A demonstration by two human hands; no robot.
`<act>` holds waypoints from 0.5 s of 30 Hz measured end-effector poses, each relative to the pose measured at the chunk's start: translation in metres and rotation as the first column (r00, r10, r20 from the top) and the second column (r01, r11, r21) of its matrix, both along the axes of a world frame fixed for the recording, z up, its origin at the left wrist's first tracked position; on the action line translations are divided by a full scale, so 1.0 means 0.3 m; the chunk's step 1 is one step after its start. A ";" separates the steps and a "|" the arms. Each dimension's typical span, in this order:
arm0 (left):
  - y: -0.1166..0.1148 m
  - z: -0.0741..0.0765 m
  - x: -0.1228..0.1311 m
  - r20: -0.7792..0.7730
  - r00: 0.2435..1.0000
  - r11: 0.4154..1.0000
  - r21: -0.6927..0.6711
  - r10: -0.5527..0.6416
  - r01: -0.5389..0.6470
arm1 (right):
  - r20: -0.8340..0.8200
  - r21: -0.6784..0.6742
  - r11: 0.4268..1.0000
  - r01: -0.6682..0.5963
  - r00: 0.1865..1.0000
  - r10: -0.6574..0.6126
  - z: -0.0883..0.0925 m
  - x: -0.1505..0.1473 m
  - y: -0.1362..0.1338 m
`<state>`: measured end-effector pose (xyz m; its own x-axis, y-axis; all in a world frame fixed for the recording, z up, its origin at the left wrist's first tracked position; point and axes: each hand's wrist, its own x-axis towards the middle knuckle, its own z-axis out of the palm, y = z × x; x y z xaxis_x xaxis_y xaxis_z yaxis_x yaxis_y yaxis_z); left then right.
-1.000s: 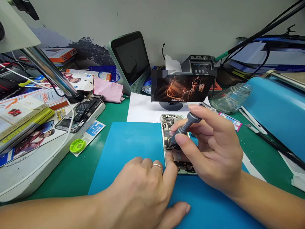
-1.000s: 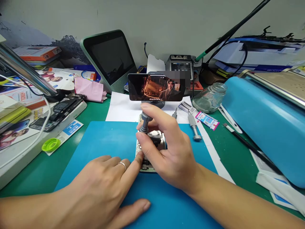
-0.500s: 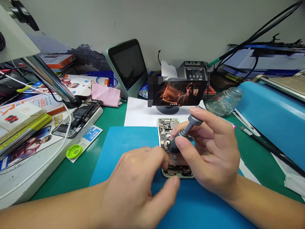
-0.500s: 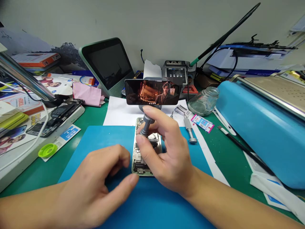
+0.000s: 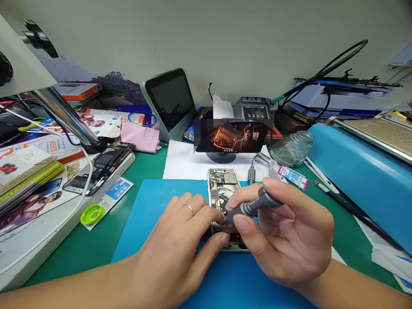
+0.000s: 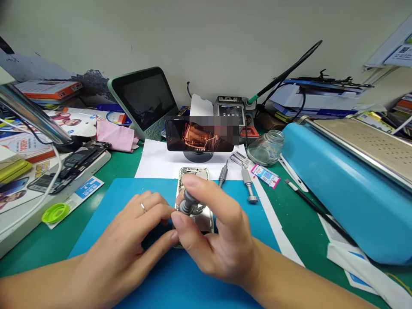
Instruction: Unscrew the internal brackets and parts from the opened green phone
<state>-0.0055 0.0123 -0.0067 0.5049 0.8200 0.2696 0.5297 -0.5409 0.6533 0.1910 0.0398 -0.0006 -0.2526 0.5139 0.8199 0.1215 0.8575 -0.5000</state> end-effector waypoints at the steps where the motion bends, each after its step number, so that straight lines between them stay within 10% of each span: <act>1: 0.000 0.000 -0.001 0.001 1.000 1.000 -0.001 -0.002 0.002 | -0.004 0.003 1.000 0.004 1.000 -0.004 -0.001 -0.001 -0.001; 15: 0.007 0.001 0.001 0.025 1.000 1.000 -0.003 0.010 -0.010 | -0.003 -0.020 0.999 0.043 0.999 -0.043 -0.005 -0.006 -0.006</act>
<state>-0.0054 0.0145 -0.0063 0.4899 0.8258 0.2793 0.5187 -0.5336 0.6680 0.1892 0.0379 -0.0021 -0.2267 0.5403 0.8104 0.1566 0.8414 -0.5172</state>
